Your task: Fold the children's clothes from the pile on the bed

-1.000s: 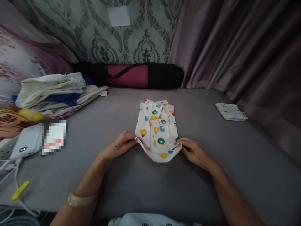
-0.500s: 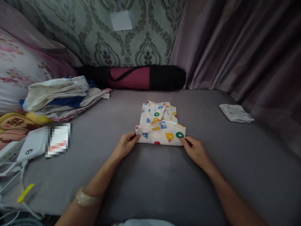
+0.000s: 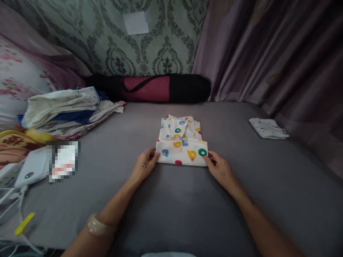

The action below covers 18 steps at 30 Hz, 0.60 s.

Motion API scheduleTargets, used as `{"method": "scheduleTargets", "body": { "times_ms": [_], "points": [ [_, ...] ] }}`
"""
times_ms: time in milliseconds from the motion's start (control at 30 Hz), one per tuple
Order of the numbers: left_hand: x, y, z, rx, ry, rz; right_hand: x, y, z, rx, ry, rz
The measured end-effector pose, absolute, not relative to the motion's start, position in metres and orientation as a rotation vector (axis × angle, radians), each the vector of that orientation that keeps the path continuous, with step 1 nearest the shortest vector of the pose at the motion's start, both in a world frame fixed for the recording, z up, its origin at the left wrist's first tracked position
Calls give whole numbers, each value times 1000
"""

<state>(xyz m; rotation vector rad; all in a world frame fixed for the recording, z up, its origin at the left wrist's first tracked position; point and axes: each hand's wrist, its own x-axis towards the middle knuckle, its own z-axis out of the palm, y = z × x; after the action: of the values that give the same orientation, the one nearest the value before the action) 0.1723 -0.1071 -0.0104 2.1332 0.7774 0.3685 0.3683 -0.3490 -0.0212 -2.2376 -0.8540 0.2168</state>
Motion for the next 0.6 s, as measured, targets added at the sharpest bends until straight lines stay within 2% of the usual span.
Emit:
{"method": "scheduleTargets", "body": {
  "times_ms": [300, 600],
  "points": [
    [172, -109, -7, 2198, 782, 395, 369, -350, -30, -2172, -882, 185],
    [169, -108, -8, 2422, 657, 353, 364, -350, -16, -2277, -995, 185]
  ]
}}
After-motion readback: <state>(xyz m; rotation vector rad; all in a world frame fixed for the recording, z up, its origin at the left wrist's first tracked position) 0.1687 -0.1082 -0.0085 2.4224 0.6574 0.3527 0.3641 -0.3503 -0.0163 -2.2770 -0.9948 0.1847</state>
